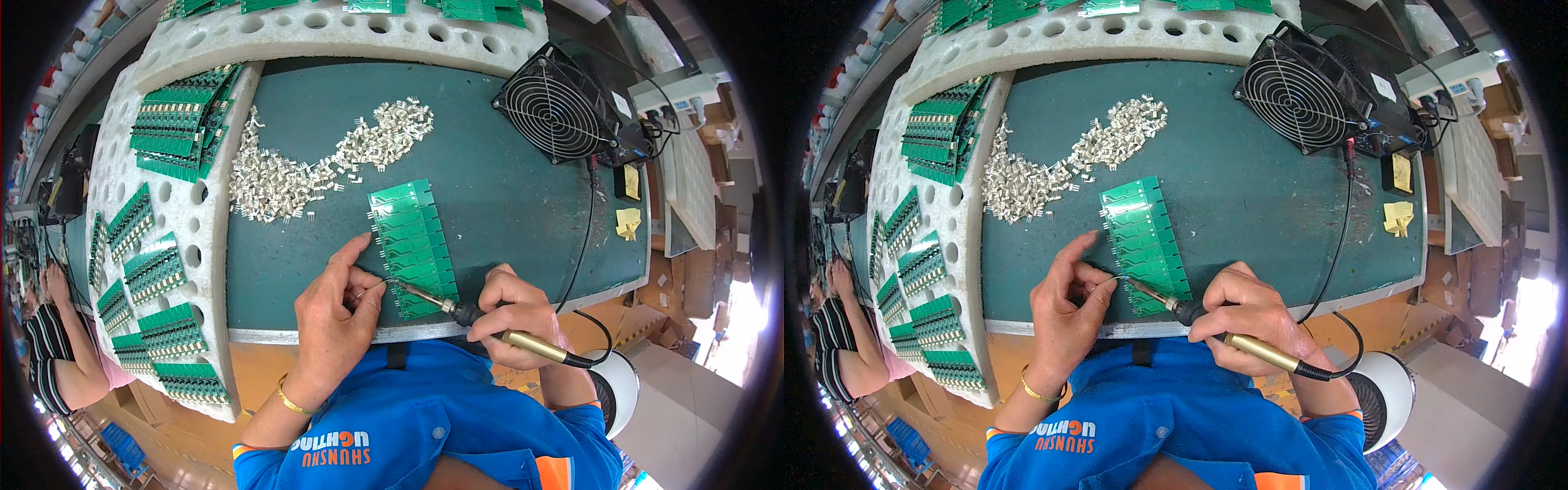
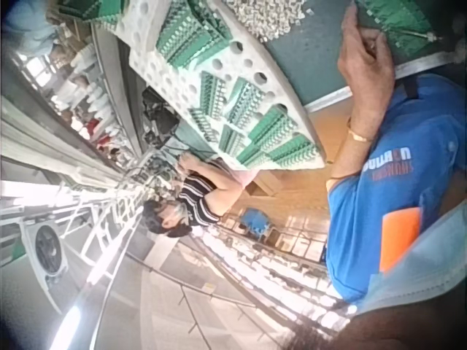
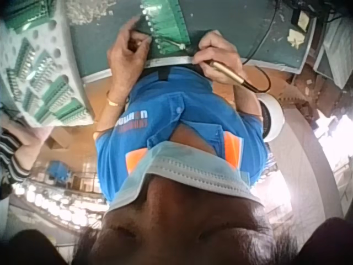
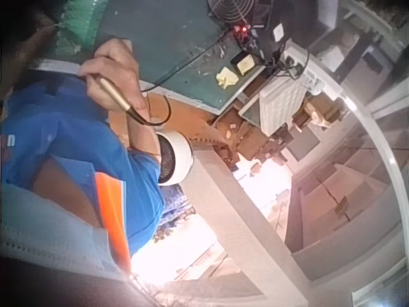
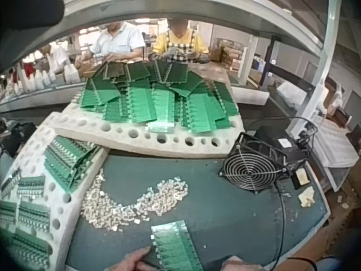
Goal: The person solders components onto a circuit board strip using a soldering iron and solder wire, then turns and holds the board by hand.
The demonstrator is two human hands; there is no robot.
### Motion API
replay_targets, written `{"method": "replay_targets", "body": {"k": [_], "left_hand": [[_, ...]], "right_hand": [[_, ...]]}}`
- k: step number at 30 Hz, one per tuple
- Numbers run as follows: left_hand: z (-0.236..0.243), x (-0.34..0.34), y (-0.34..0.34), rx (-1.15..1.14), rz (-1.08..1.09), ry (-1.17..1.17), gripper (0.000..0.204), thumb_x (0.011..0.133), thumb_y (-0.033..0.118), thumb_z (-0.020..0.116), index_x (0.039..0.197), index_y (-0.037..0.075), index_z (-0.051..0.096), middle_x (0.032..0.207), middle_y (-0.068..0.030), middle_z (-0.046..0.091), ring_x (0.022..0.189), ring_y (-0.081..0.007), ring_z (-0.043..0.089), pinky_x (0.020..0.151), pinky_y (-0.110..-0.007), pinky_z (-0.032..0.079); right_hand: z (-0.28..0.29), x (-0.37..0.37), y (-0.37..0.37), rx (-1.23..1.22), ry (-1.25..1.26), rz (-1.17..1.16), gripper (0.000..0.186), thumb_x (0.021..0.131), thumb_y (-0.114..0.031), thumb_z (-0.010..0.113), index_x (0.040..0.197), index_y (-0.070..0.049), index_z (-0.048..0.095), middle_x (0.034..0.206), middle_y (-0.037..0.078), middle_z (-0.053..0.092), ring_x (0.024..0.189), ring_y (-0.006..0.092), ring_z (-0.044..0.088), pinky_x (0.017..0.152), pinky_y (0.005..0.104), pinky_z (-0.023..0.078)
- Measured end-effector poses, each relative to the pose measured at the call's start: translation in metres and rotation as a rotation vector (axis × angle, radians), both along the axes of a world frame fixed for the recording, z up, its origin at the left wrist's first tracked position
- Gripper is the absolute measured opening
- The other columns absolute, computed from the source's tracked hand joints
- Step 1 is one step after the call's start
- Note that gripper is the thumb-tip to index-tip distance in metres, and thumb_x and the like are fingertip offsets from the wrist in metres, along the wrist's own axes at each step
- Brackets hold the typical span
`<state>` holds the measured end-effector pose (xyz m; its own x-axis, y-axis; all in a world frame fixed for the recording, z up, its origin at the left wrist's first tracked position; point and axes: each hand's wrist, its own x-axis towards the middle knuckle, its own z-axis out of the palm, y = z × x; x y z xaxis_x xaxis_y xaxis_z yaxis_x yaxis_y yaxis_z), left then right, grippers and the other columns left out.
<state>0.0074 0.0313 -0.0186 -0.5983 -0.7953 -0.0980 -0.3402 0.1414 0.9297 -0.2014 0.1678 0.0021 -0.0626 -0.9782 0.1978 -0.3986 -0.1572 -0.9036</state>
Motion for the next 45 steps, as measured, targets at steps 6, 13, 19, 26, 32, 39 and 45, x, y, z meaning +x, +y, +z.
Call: {"method": "replay_targets", "body": {"k": [6, 13, 19, 26, 32, 39, 45], "left_hand": [[0.000, -0.002, -0.001, -0.020, -0.006, -0.033, 0.056, 0.082, -0.010, 0.070, 0.135, 0.002, 0.055, 0.080, -0.0021, 0.067, 0.069, -0.0057, 0.059, 0.064, -0.022, 0.051], [0.002, -0.003, -0.001, -0.029, -0.011, -0.058, 0.057, 0.081, -0.011, 0.070, 0.135, 0.002, 0.055, 0.078, -0.0025, 0.067, 0.069, -0.0062, 0.060, 0.065, -0.023, 0.052], [0.003, -0.002, -0.002, -0.030, -0.020, -0.073, 0.058, 0.081, -0.011, 0.069, 0.136, 0.001, 0.055, 0.078, -0.0028, 0.067, 0.069, -0.0066, 0.060, 0.065, -0.023, 0.052], [0.003, -0.003, -0.002, -0.055, -0.025, -0.063, 0.059, 0.081, -0.011, 0.069, 0.137, 0.001, 0.055, 0.079, -0.0034, 0.067, 0.070, -0.0072, 0.061, 0.066, -0.024, 0.052], [0.003, -0.002, -0.003, -0.088, -0.046, -0.080, 0.059, 0.081, -0.011, 0.069, 0.137, 0.002, 0.055, 0.080, -0.0041, 0.068, 0.070, -0.0080, 0.062, 0.066, -0.024, 0.053], [0.002, 0.004, -0.003, -0.101, -0.021, -0.083, 0.055, 0.082, -0.010, 0.070, 0.135, 0.001, 0.057, 0.081, -0.0038, 0.067, 0.071, -0.0081, 0.061, 0.066, -0.024, 0.052], [0.000, 0.013, -0.003, -0.164, 0.077, -0.067, 0.028, 0.085, -0.007, 0.070, 0.112, 0.000, 0.067, 0.081, -0.0052, 0.064, 0.070, -0.0104, 0.060, 0.065, -0.024, 0.050]], "right_hand": [[-0.003, -0.004, -0.001, 0.011, -0.016, 0.009, 0.028, 0.062, 0.004, 0.072, 0.083, -0.015, 0.073, 0.077, 0.000, 0.050, 0.069, 0.0193, 0.053, 0.070, 0.0345, 0.041], [-0.001, -0.009, -0.005, 0.020, -0.046, 0.050, 0.025, 0.064, 0.001, 0.071, 0.085, -0.013, 0.072, 0.077, 0.001, 0.052, 0.070, 0.0192, 0.054, 0.070, 0.0347, 0.040], [0.000, -0.012, -0.008, 0.022, -0.054, 0.072, 0.024, 0.065, 0.001, 0.070, 0.085, -0.012, 0.071, 0.076, 0.001, 0.053, 0.070, 0.0194, 0.054, 0.071, 0.0350, 0.039], [0.005, -0.016, -0.013, 0.024, -0.017, 0.093, 0.022, 0.066, 0.001, 0.069, 0.084, -0.012, 0.070, 0.075, 0.001, 0.054, 0.070, 0.0195, 0.055, 0.071, 0.0350, 0.039], [0.008, -0.015, -0.017, 0.052, -0.019, 0.082, 0.019, 0.067, 0.000, 0.068, 0.082, -0.011, 0.069, 0.073, 0.002, 0.056, 0.070, 0.0198, 0.056, 0.069, 0.0341, 0.039], [0.010, -0.020, -0.011, 0.037, -0.036, 0.080, 0.017, 0.067, -0.001, 0.068, 0.082, -0.009, 0.069, 0.074, 0.004, 0.056, 0.068, 0.0200, 0.055, 0.066, 0.0338, 0.038], [0.008, -0.028, 0.004, -0.055, -0.140, -0.040, 0.017, 0.066, -0.004, 0.071, 0.083, -0.005, 0.069, 0.075, 0.007, 0.056, 0.066, 0.0193, 0.052, 0.059, 0.0321, 0.039]]}}
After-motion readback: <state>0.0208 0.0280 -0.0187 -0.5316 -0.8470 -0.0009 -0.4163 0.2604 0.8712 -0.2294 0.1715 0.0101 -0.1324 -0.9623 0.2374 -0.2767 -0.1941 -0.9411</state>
